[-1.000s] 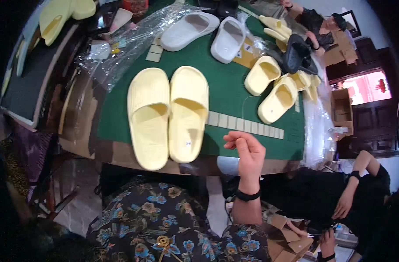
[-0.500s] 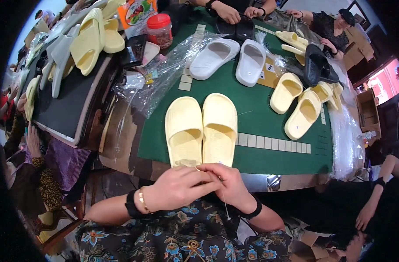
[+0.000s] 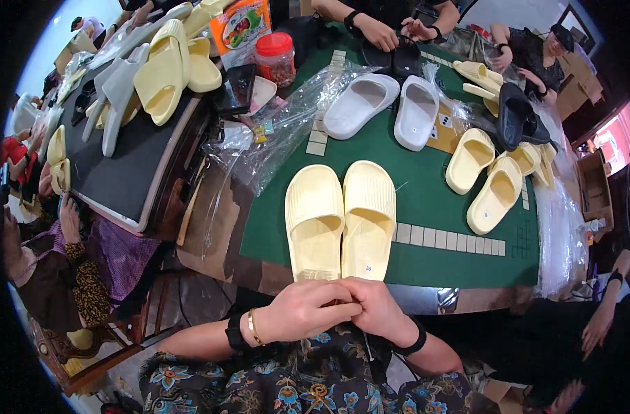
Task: The recorder is inspecting and assembling various colored foam slippers at a shared workstation.
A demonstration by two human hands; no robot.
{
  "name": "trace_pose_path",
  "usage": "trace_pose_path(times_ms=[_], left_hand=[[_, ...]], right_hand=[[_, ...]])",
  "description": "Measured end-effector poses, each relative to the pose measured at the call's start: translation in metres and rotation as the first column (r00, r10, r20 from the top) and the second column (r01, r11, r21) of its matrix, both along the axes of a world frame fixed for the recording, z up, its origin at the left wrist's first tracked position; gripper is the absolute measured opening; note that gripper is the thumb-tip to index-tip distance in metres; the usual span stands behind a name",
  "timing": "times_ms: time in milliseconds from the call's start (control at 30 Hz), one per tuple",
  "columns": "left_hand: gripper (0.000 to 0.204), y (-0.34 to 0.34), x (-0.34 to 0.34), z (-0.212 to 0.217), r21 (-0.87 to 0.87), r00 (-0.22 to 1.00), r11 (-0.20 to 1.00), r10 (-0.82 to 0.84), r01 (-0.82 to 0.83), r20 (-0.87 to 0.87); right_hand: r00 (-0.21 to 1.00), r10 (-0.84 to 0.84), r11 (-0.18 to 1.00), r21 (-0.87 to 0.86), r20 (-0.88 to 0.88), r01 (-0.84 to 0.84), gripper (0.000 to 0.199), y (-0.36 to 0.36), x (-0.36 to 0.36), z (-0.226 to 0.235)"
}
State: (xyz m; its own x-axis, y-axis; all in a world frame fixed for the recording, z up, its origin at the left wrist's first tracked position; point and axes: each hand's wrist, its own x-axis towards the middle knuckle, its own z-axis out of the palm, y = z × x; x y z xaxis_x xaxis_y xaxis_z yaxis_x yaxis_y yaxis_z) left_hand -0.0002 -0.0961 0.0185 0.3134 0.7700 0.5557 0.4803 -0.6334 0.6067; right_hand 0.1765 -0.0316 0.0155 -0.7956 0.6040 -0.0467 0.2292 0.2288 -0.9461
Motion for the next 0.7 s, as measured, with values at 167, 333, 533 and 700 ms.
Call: trace_pose_path(times_ms=[167,333,533,700], left_hand=[[0.023,0.000,0.000,0.001,-0.095,0.996,0.991,-0.089,0.091,0.033],[0.017,0.001,-0.004,0.010,-0.142,0.984,0.982,-0.106,0.126,0.145],[0.006,-0.012,-0.027,0.026,-0.608,0.724,0.794,0.414,0.009,0.551],[0.014,-0.007,-0.036,-0.001,-0.731,0.571,0.675,0.638,-0.093,0.517]], right_hand=[[0.995,0.045,0.998,0.032,0.090,-0.048,0.031,-0.002,0.003,0.000],[0.999,-0.042,0.992,0.116,0.022,0.039,0.026,-0.001,0.003,-0.003],[0.957,-0.288,0.836,0.496,0.034,0.234,0.014,0.018,0.022,-0.001],[0.965,-0.246,0.815,0.559,0.093,0.153,0.014,0.007,0.033,0.001]])
